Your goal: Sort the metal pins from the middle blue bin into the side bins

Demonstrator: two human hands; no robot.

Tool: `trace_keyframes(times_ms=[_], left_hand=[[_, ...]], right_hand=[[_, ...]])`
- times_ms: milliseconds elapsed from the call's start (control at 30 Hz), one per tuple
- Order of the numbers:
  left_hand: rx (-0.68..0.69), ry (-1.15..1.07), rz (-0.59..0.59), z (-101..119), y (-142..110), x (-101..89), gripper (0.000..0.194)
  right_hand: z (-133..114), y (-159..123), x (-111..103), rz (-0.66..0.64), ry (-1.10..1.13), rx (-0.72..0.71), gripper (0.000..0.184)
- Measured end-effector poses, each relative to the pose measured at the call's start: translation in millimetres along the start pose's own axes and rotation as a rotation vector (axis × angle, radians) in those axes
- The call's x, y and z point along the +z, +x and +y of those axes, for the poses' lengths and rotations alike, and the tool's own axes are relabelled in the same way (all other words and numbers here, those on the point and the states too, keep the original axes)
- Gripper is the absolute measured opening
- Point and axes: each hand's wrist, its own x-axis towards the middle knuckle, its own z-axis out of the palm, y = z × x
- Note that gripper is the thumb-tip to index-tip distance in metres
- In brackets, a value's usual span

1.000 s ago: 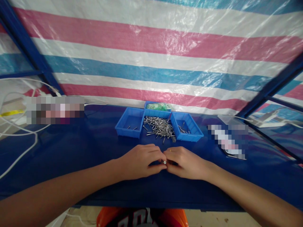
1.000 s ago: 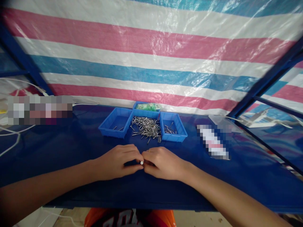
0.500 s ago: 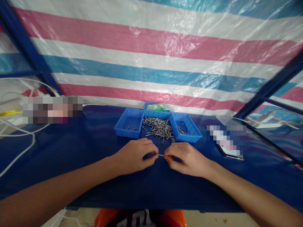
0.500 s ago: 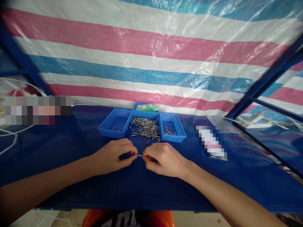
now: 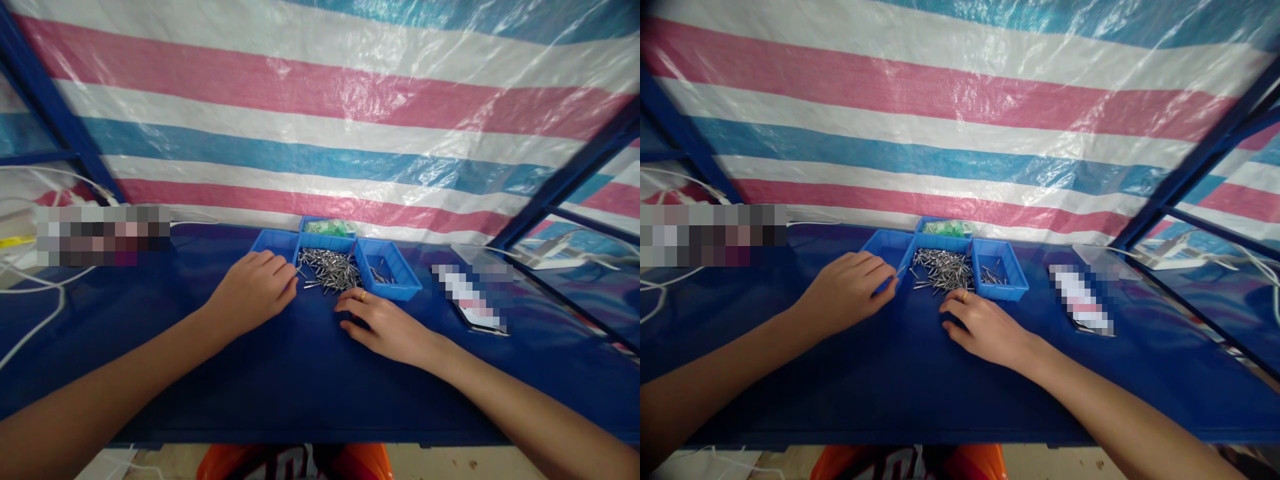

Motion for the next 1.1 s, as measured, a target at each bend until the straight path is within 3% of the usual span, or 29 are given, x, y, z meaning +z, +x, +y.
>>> trace_keyframes(times_ms=[167, 267, 467, 600, 733, 1100], left_hand=[[-0.158, 0.160, -0.084, -14.7, -1.5, 5.0, 0.019], [-0.175, 0.157, -0.056, -13.1, -1.0, 2.7, 0.020], [0.201, -0.282, -0.044, 16.2, -6.6, 2.0, 0.017], [0.396, -0.412, -0.237, 38.7, -16.1, 10.9, 0.011], [0.393, -0.415, -0.256, 39.1, -16.2, 13.2, 0.011], [0.397, -0.402, -0.285, 33.5, -13.4, 10.3, 0.010]], right_hand=[[3.8, -2.7, 3.0, 0.014, -0.069, 0.051, 0.029], [3.4, -3.2, 2.1, -0.002, -0.074, 0.038, 0.028], [1.0, -1.5, -0.5, -0.005, -0.105, -0.007, 0.031], [-0.8, -1.2, -1.2, -0.027, -0.112, -0.053, 0.028], [-0.7, -2.1, 0.4, -0.009, -0.113, -0.069, 0.036], [-6.7, -0.5, -2.7, -0.057, -0.035, -0.098, 0.027]])
